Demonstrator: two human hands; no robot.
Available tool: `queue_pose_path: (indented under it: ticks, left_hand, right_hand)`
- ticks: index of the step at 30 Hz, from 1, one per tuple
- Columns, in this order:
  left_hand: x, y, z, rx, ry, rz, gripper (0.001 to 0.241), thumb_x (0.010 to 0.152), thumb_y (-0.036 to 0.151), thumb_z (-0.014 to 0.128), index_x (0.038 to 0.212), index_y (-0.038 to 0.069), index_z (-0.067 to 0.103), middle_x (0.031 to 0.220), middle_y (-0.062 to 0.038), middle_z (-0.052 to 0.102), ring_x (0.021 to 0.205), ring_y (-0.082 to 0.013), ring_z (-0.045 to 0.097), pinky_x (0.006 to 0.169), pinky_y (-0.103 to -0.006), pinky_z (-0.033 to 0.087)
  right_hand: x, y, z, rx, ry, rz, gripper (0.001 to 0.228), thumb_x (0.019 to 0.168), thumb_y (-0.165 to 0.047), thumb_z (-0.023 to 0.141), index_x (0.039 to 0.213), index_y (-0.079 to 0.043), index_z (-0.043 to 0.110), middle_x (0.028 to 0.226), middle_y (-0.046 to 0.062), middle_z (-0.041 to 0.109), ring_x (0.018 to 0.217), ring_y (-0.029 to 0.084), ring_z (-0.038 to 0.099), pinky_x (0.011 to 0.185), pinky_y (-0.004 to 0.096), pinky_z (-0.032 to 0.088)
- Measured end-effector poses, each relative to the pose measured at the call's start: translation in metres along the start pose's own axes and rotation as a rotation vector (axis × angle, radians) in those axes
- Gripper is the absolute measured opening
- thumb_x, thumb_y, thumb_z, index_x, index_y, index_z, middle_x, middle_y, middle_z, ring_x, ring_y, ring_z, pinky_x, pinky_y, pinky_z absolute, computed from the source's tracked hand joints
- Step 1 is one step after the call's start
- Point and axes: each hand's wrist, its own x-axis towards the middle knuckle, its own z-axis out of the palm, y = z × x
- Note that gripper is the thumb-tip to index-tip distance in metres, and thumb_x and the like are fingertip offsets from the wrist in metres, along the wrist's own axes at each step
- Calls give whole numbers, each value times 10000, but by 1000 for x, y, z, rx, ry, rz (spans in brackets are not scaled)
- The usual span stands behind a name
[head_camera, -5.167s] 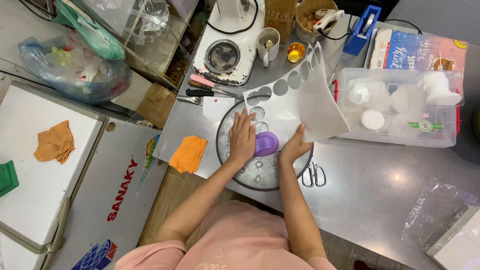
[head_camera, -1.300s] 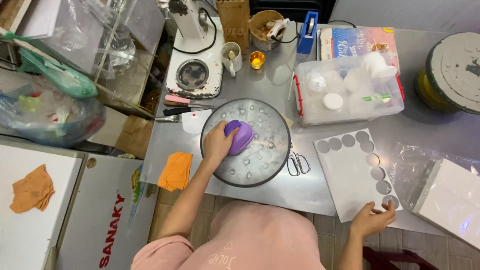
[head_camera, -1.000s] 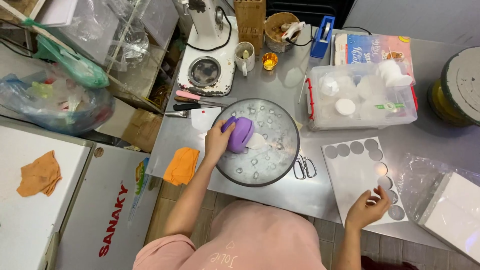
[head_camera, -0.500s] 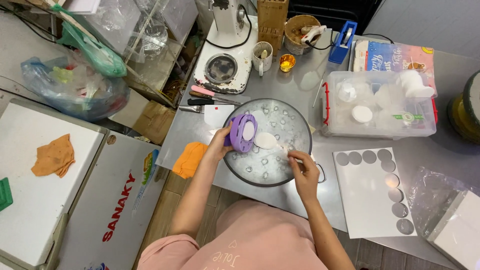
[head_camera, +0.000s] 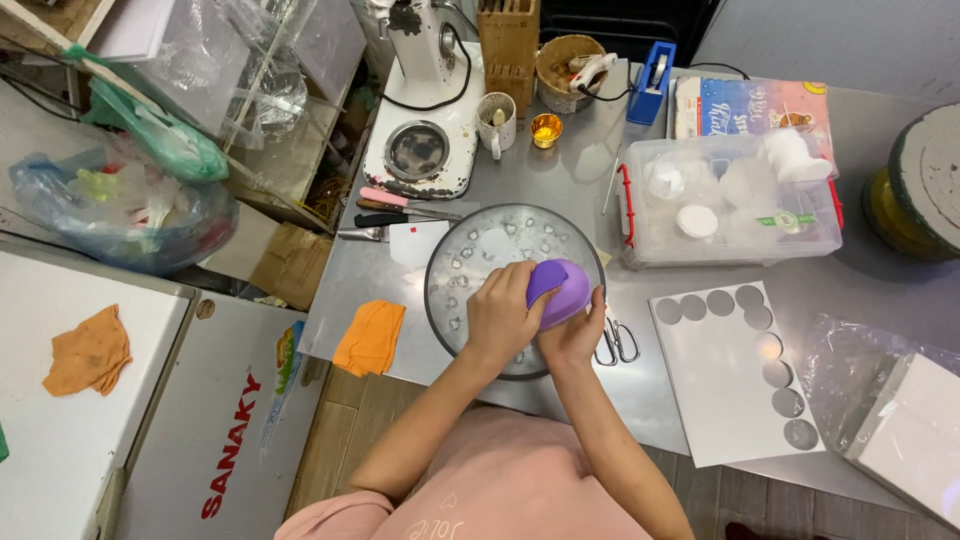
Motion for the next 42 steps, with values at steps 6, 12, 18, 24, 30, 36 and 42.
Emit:
queue_pose_path:
  ticks: [6,12,18,24,30,36,42]
  left_hand:
    - [4,-10,-2,-23,48,62,327,871,271,785,1090,56,674,1012,-92,741,917,-287,711,756,-407,561]
    - [0,-116,31,-1150,-288,-746,418,1091,415,567,1195,36,709,946,-35,705,776,-141,633,634,-303,461]
    - [-19,-163,24,-1464,-158,-902,377,990,354,568,1185,49,673,1063,-46,756,934,-151,726,852,-331,588]
    - [-23,-86,-71,-195,-205,-352,339,884,291,742,1145,78,716,994,-75,772,872,-236,749,778,-384,577]
    - [-51,-99,-48,186,-150,-136,388,831,278,792,1144,74,689,1122,-101,735,1061,-335,683,847,-422,534]
    - [-59,-113,-24,220,-150,-4,421,795,176,784,1182,47,676,1201,-107,713,1129,-314,667,938,-415,533]
    - [-33,-48,-49,124,-56,105,561,660,255,878,1127,26,668,1191,-163,697,1077,-365,645,888,-466,493]
  right_hand:
    - [11,-4,-16,-47,89,16,634,1029,-529,351,1426,-62,513,1444,135,561,1348,290,520,1159,476,377]
    - [10,-4,-15,141,-62,42,516,1074,-461,434,1483,-155,502,1488,154,491,1342,302,497,1149,488,381]
    - [-7,-10,16,148,-63,86,574,1040,-390,425,1557,-144,394,1587,189,401,1456,331,413,1231,497,342]
    - [-46,-39,36,308,-308,125,769,918,-154,475,1612,8,186,1656,275,221,1542,428,212,1263,546,217]
    - [-82,-56,54,29,-277,72,797,892,-99,482,1618,40,184,1682,265,221,1569,401,209,1287,540,169]
    - [-99,-55,65,-57,-223,-25,768,894,-113,477,1608,30,233,1633,190,344,1553,322,273,1290,571,185]
    - [-104,-52,59,-112,-265,-124,741,948,-146,478,1630,14,238,1580,168,409,1551,297,310,1300,586,201]
